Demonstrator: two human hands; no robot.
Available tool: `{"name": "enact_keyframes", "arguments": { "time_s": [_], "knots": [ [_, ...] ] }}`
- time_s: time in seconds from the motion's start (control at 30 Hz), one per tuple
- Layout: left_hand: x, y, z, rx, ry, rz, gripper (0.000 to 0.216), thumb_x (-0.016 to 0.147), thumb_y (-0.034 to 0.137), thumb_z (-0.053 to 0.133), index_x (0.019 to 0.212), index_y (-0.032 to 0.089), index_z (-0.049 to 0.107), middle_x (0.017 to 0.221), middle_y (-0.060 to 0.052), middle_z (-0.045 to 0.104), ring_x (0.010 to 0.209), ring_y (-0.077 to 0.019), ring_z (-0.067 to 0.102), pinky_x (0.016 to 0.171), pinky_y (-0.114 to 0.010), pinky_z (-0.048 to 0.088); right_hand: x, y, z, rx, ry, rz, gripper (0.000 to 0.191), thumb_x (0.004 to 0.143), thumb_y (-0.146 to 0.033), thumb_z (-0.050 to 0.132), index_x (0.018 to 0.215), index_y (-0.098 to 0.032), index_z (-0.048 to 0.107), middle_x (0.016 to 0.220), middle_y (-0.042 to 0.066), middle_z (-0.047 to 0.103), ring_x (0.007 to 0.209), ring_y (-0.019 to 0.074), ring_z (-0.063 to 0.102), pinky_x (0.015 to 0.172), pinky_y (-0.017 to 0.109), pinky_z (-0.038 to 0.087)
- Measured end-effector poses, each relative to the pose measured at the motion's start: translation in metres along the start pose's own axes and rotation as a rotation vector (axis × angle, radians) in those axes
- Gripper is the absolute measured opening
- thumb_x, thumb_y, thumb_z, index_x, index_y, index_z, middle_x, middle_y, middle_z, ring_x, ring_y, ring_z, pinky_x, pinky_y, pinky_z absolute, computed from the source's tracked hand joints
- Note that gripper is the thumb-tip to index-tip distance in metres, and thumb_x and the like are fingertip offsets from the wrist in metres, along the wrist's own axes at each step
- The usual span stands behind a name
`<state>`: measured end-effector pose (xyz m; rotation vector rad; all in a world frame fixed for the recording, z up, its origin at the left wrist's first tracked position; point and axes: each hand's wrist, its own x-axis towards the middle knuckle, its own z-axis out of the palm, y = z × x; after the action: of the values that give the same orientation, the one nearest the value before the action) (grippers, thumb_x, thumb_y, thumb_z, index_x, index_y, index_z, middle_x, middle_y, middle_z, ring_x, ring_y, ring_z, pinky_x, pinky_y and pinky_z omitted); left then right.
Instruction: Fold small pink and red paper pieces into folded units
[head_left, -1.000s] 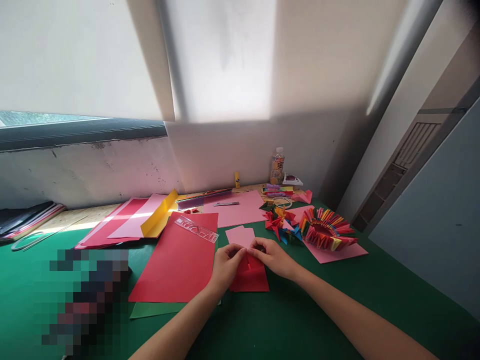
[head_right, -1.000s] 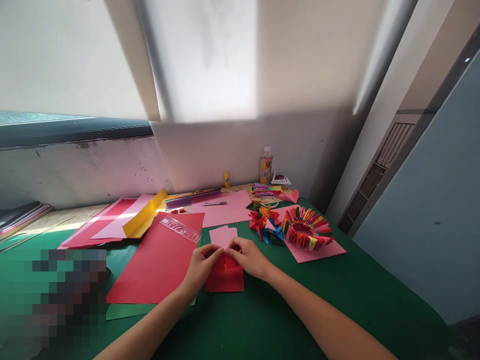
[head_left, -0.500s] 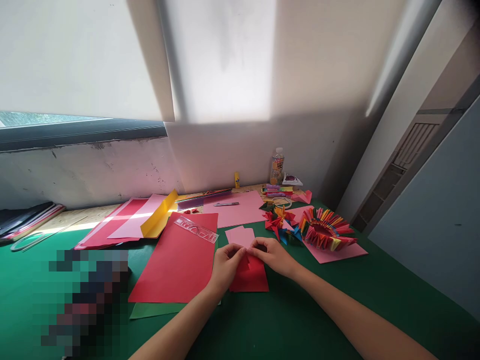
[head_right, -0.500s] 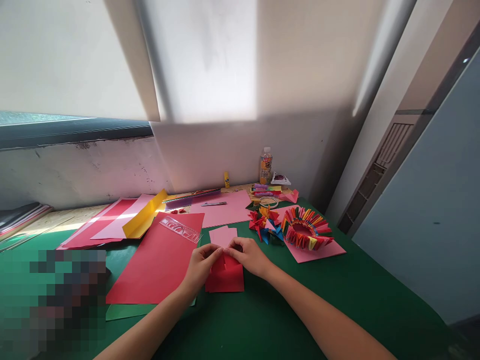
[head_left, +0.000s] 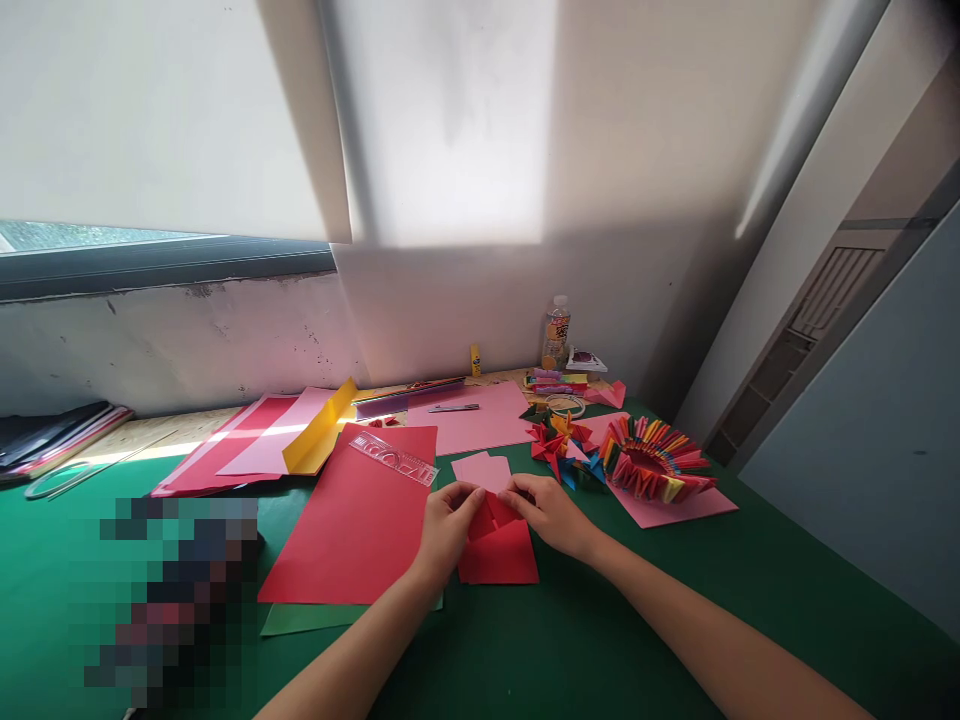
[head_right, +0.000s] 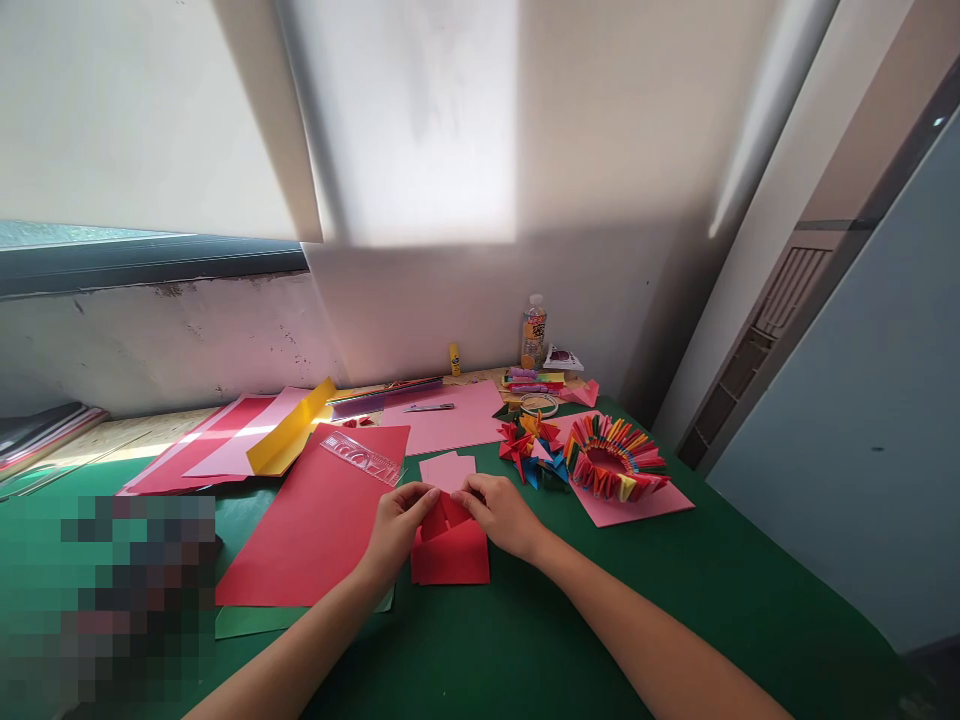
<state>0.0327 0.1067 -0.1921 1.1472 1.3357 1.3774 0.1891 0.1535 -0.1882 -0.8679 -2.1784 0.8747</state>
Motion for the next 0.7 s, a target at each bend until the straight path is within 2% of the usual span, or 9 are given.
{"name": "enact_keyframes", "arguments": {
  "time_s": [0.33, 0.5, 0.63, 0.7],
  "knots": [
    [-0.001, 0.005, 0.000, -0.010, 0.007, -0.012, 0.024, 0.066, 0.038, 0.061, 0.066, 0.014, 0.064, 0.065, -0.003, 0.060, 0.061, -0.0125, 0.051, 0.056, -0.022, 0.039, 0.000, 0.003, 0.000, -0.160, 0.016, -0.011, 0.049, 0.087, -0.049, 0.033, 0.054, -0.014, 0.038, 0.051, -0.001, 0.039, 0.050, 0.0086, 0.034, 0.049, 0.020, 0.023],
    [-0.001, 0.003, 0.001, -0.020, 0.000, -0.025, 0.024, 0.066, 0.038, 0.061, 0.066, 0.014, 0.063, 0.065, -0.003, 0.060, 0.062, -0.0128, 0.052, 0.058, -0.022, 0.039, -0.001, 0.005, 0.001, -0.180, -0.008, 0.011, 0.056, 0.087, -0.053, 0.031, 0.049, -0.014, 0.040, 0.047, 0.000, 0.042, 0.045, 0.0078, 0.035, 0.047, 0.021, 0.022],
    [0.000, 0.002, -0.001, -0.015, 0.017, -0.009, 0.024, 0.066, 0.039, 0.061, 0.065, 0.014, 0.062, 0.064, -0.002, 0.059, 0.061, -0.0123, 0.050, 0.057, -0.022, 0.039, -0.001, -0.001, -0.003, -0.236, 0.059, 0.010, 0.062, 0.086, -0.057, 0.028, 0.041, -0.014, 0.032, 0.041, -0.001, 0.032, 0.040, 0.0075, 0.028, 0.045, 0.023, 0.020],
    [0.002, 0.003, -0.003, -0.013, 0.034, 0.006, 0.025, 0.067, 0.039, 0.061, 0.065, 0.014, 0.062, 0.063, -0.001, 0.058, 0.060, -0.0119, 0.050, 0.056, -0.022, 0.038, -0.006, -0.013, -0.011, -0.227, 0.113, -0.045, 0.062, 0.087, -0.057, 0.024, 0.041, -0.015, 0.026, 0.041, -0.001, 0.026, 0.040, 0.0080, 0.025, 0.044, 0.025, 0.020]
  ]
}}
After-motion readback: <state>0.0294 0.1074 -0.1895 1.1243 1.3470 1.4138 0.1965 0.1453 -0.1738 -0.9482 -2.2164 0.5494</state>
